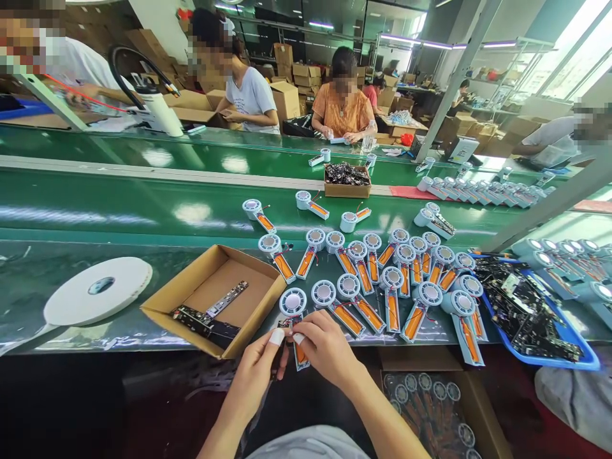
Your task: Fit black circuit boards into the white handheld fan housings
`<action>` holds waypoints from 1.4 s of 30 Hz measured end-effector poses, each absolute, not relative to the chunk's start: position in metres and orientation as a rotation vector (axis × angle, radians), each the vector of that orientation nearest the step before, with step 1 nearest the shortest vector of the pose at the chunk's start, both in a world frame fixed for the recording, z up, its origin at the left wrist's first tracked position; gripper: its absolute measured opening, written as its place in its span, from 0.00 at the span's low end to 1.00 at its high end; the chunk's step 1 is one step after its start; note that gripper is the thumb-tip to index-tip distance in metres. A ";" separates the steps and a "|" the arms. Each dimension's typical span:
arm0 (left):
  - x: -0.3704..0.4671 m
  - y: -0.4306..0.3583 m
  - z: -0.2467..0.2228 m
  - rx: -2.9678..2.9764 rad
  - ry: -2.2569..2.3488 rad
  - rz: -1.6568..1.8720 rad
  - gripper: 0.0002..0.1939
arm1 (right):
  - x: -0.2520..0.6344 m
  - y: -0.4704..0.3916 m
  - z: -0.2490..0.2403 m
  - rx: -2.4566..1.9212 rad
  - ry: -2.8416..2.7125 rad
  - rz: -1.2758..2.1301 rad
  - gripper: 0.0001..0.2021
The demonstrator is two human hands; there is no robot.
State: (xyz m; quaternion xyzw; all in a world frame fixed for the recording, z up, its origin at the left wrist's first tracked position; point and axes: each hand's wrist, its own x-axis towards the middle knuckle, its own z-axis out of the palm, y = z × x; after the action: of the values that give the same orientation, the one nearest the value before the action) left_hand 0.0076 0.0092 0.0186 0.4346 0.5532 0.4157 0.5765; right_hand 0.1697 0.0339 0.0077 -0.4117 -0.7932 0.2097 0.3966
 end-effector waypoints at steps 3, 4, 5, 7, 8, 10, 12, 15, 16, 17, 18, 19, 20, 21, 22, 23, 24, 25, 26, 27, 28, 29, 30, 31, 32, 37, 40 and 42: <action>0.006 0.007 0.018 1.081 1.293 0.962 0.24 | 0.168 0.034 0.007 -1.034 -1.912 0.571 0.08; 0.005 0.006 0.017 1.117 1.310 0.961 0.23 | 0.167 0.034 0.007 -1.044 -1.861 0.617 0.08; 0.005 0.006 0.015 1.159 1.342 0.970 0.21 | 0.165 0.035 0.008 -1.069 -1.798 0.685 0.07; 0.004 0.006 0.009 1.282 1.442 1.022 0.18 | 0.162 0.036 0.010 -1.142 -1.640 0.865 0.07; 0.002 0.007 0.007 1.370 1.496 1.054 0.17 | 0.161 0.038 0.010 -1.178 -1.549 0.960 0.06; -0.001 0.010 0.003 1.587 1.559 1.078 0.19 | 0.159 0.042 0.011 -1.216 -1.382 1.130 0.06; -0.006 0.013 0.002 1.806 1.550 0.980 0.23 | 0.157 0.048 0.012 -1.198 -1.273 1.254 0.09; -0.015 0.015 0.006 2.018 1.567 0.665 0.29 | 0.155 0.053 0.017 -1.177 -1.263 1.325 0.09; -0.017 0.015 0.008 2.056 1.591 0.579 0.30 | 0.155 0.053 0.019 -1.184 -1.311 1.305 0.08; -0.019 0.014 0.010 2.078 1.615 0.535 0.31 | 0.154 0.053 0.022 -1.199 -1.387 1.259 0.07; -0.020 0.014 0.012 2.083 1.627 0.546 0.31 | 0.153 0.053 0.025 -1.217 -1.484 1.189 0.06; -0.021 0.013 0.013 2.061 1.632 0.610 0.30 | 0.152 0.052 0.028 -1.231 -1.593 1.102 0.06; -0.021 0.012 0.014 2.004 1.636 0.706 0.28 | 0.150 0.051 0.031 -1.238 -1.701 1.011 0.08; -0.020 0.011 0.015 1.916 1.639 0.811 0.25 | 0.149 0.050 0.034 -1.238 -1.797 0.931 0.09; -0.019 0.010 0.015 1.809 1.642 0.902 0.23 | 0.147 0.050 0.036 -1.235 -1.879 0.872 0.11; -0.018 0.010 0.014 1.701 1.640 0.969 0.21 | 0.145 0.050 0.038 -1.235 -1.945 0.837 0.12; -0.017 0.009 0.014 1.607 1.631 1.008 0.20 | 0.144 0.050 0.040 -1.243 -1.996 0.818 0.11; -0.016 0.009 0.013 1.539 1.616 1.026 0.19 | 0.143 0.050 0.042 -1.263 -2.030 0.809 0.11; -0.016 0.009 0.012 1.504 1.597 1.038 0.18 | 0.142 0.051 0.044 -1.290 -2.047 0.805 0.10; -0.016 0.009 0.011 1.498 1.584 1.048 0.17 | 0.141 0.052 0.045 -1.316 -2.053 0.802 0.10; -0.017 0.009 0.010 1.516 1.580 1.057 0.17 | 0.141 0.052 0.046 -1.335 -2.053 0.800 0.09; -0.018 0.009 0.010 1.552 1.584 1.067 0.17 | 0.141 0.053 0.047 -1.344 -2.050 0.794 0.09; -0.019 0.010 0.009 1.597 1.593 1.081 0.17 | 0.142 0.053 0.047 -1.342 -2.051 0.781 0.09; -0.020 0.010 0.010 1.647 1.600 1.097 0.17 | 0.142 0.052 0.047 -1.330 -2.063 0.752 0.08; -0.021 0.011 0.010 1.697 1.600 1.113 0.17 | 0.142 0.052 0.046 -1.310 -2.089 0.702 0.08; -0.021 0.010 0.012 1.902 1.577 1.158 0.18 | 0.138 0.046 0.035 -1.184 -2.282 0.280 0.09; -0.021 0.009 0.012 1.920 1.596 1.159 0.18 | 0.136 0.044 0.029 -1.150 -2.283 0.239 0.10; -0.023 0.009 0.013 1.886 1.587 1.142 0.18 | 0.136 0.045 0.028 -1.138 -2.231 0.370 0.10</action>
State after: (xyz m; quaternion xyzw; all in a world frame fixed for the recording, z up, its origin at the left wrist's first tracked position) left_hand -0.0228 0.0094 0.0130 0.6787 0.5711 0.4108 0.2108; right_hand 0.1364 0.0450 0.0276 -0.4287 -0.8405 0.1394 0.3005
